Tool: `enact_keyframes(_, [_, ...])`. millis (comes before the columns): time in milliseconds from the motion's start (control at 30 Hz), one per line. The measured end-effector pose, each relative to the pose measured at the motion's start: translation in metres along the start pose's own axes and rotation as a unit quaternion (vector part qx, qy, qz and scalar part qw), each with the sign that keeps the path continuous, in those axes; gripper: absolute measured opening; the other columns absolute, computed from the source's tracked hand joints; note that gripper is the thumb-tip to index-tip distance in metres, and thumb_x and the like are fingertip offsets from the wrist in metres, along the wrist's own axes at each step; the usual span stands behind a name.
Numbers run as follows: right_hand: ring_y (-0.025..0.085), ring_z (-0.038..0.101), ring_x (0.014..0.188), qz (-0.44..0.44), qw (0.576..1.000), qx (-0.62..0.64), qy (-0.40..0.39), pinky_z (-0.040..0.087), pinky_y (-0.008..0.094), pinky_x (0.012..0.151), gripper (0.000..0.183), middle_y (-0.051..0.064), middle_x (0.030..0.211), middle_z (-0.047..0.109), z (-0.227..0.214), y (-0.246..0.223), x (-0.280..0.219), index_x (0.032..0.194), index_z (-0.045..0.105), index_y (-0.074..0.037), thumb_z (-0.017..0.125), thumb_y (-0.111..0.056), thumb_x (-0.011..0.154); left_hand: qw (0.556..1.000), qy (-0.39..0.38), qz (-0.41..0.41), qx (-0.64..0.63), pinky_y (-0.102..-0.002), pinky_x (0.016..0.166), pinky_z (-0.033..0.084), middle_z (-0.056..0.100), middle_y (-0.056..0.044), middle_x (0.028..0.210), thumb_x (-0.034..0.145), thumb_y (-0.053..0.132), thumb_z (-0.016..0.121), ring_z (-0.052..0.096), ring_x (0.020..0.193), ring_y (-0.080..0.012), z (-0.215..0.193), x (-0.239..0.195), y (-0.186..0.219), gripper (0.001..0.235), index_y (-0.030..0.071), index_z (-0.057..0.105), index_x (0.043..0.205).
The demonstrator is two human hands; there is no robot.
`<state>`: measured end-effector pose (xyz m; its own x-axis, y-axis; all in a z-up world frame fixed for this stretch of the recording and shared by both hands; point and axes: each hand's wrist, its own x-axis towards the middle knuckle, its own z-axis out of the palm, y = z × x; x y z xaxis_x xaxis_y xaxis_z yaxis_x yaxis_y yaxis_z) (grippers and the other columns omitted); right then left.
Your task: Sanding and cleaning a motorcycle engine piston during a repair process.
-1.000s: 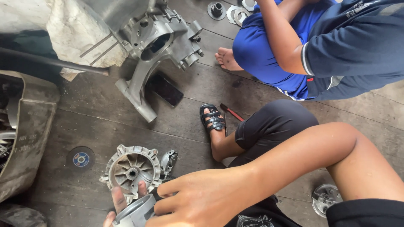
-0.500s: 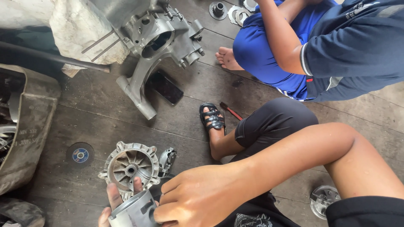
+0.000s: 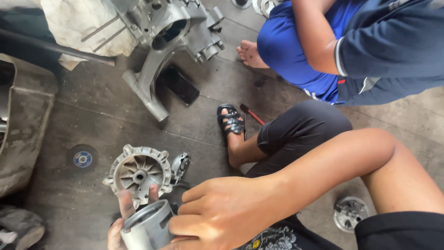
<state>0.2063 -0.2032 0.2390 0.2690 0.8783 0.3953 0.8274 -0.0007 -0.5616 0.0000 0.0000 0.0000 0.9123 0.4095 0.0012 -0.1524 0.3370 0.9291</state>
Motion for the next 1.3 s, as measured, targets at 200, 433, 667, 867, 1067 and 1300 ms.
enact_keyframes(200, [0.026,0.049,0.070,-0.016,1.000,-0.001,-0.012,0.042,0.037,0.070,0.008,0.009,0.086,0.049,-0.003,-0.001,-0.002,0.094,0.063,0.000,0.068,-0.003,0.099,0.990,0.034,-0.109,-0.081,-0.053,0.118,0.049,0.044,-0.008,0.164,0.105,0.018,0.047,0.051,0.144,-0.0386,0.029,0.030,0.015,0.029,0.033,0.048,0.130])
enact_keyframes(433, [0.021,0.044,0.068,-0.005,0.995,-0.015,-0.103,0.039,0.033,0.067,0.045,0.005,0.086,0.050,-0.021,0.004,0.006,0.142,0.061,-0.007,0.063,-0.012,0.097,1.000,-0.005,0.018,-0.010,-0.061,0.121,0.049,0.029,-0.026,0.168,0.070,0.025,0.068,0.051,0.145,-0.0504,0.150,0.048,0.117,0.090,0.009,0.030,0.150])
enact_keyframes(667, [0.014,0.041,0.060,0.045,0.995,-0.041,-0.085,0.047,0.032,0.074,0.047,-0.003,0.072,0.052,-0.014,0.008,0.001,0.137,0.058,0.005,0.070,-0.008,0.094,0.996,-0.020,-0.016,-0.089,-0.062,0.123,0.043,0.030,-0.028,0.164,0.070,0.004,0.068,0.048,0.145,-0.0534,0.161,0.055,0.133,0.083,0.007,0.035,0.146])
enact_keyframes(867, [0.016,0.043,0.060,0.095,0.989,-0.025,-0.106,0.046,0.030,0.066,0.049,-0.004,0.071,0.051,-0.022,0.010,-0.003,0.134,0.065,-0.009,0.071,-0.010,0.085,0.991,-0.084,-0.034,-0.098,-0.062,0.125,0.041,0.023,-0.028,0.167,0.083,0.010,0.069,0.042,0.151,-0.0507,0.155,0.057,0.142,0.078,0.007,0.029,0.149])
enact_keyframes(1067, [0.016,0.043,0.057,0.123,0.988,-0.005,-0.091,0.044,0.029,0.059,0.042,-0.001,0.079,0.066,-0.014,0.005,-0.008,0.126,0.068,-0.004,0.071,-0.005,0.085,0.990,-0.066,-0.047,-0.116,-0.057,0.125,0.042,0.023,-0.027,0.169,0.083,0.009,0.070,0.042,0.152,-0.0451,0.156,0.054,0.142,0.077,0.008,0.031,0.149])
enact_keyframes(1300, [0.014,0.042,0.055,0.132,0.989,-0.007,-0.069,0.043,0.028,0.057,0.041,0.003,0.079,0.064,-0.013,0.004,-0.004,0.123,0.069,0.001,0.071,0.001,0.083,0.989,-0.073,-0.054,-0.116,-0.056,0.121,0.047,0.026,-0.028,0.168,0.078,0.009,0.069,0.048,0.147,-0.0455,0.155,0.055,0.144,0.077,0.007,0.034,0.147])
